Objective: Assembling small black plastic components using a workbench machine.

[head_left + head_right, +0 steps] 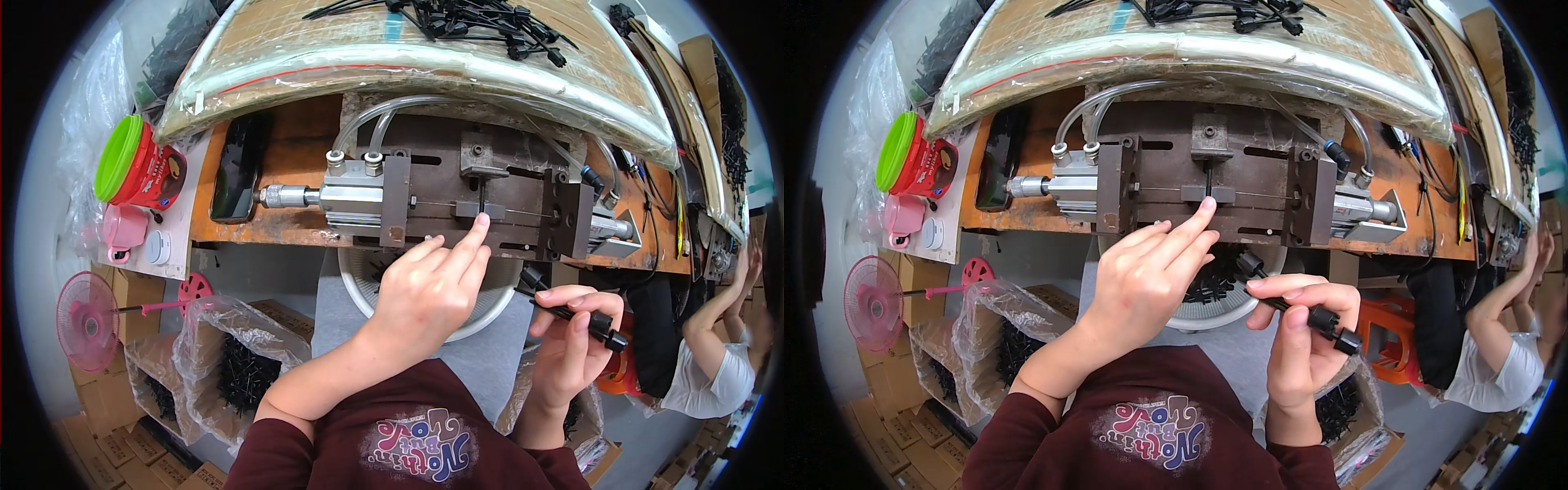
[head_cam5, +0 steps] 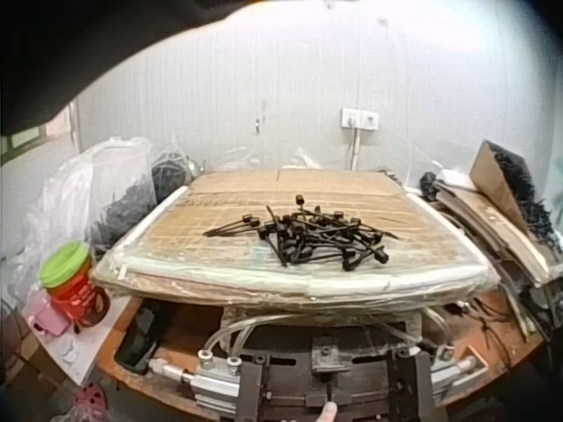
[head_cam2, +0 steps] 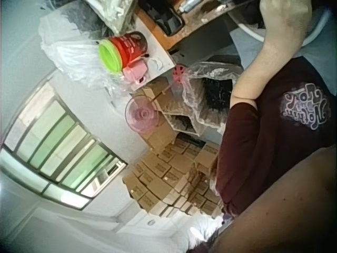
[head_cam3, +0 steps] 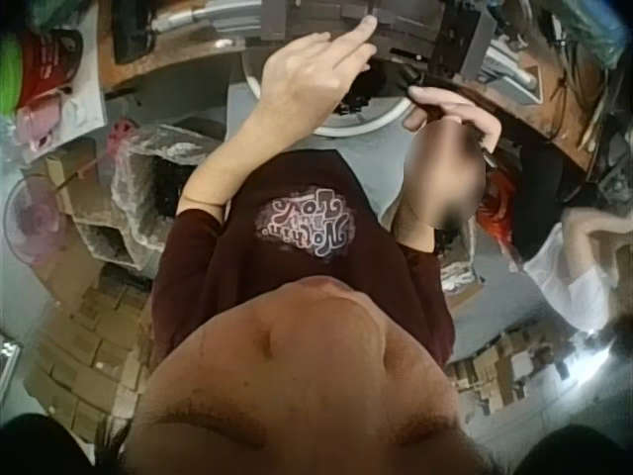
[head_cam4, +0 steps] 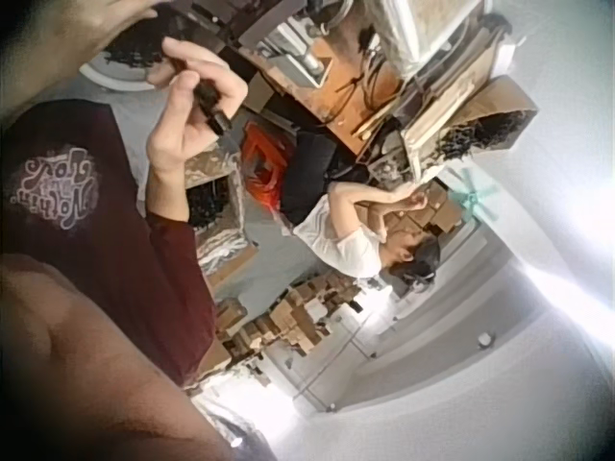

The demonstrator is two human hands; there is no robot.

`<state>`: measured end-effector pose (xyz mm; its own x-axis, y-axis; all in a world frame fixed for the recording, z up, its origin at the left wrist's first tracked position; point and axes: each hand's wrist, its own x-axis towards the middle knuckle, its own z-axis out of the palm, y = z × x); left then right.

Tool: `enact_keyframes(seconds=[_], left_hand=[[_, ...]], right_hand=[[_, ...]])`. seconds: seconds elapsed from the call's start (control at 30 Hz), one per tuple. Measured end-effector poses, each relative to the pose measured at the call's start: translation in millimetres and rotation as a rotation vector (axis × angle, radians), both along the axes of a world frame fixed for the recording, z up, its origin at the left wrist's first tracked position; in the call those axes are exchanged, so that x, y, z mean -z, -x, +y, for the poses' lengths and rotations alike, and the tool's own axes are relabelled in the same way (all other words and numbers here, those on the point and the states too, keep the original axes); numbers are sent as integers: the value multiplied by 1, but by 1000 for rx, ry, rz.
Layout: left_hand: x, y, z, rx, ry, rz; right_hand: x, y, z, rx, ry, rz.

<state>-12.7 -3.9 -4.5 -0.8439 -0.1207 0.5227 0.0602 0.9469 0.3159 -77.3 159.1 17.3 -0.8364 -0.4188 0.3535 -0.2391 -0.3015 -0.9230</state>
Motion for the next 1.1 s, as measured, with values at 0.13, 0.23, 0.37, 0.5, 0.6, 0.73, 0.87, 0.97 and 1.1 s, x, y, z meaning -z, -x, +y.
enact_keyframes(seconds=[0.13,0.23,0.37,0.5,0.6,0.73,0.87,0.97,1.1], left_hand=[[4,1,-2,4,-34,24],[4,1,-1,-1,-64,13],[-1,0,-2,3,-67,-35],[-8,-3,-5,67,-275,-50],[-21,-11,-4,270,-726,-48],[-37,-27,-8,426,-939,-139],[-39,-33,-9,365,-889,-19],[-21,-26,-7,194,-616,131],[2,-8,-1,20,-190,148]], right_hand=[[3,6,4,-67,96,-157],[6,8,4,-144,197,-307],[5,10,4,-242,287,-516],[7,14,5,-336,363,-681],[7,14,3,-412,367,-753],[7,14,2,-459,358,-751],[3,18,4,-161,261,-555],[5,17,3,73,139,-258],[7,10,0,226,-23,-29]])
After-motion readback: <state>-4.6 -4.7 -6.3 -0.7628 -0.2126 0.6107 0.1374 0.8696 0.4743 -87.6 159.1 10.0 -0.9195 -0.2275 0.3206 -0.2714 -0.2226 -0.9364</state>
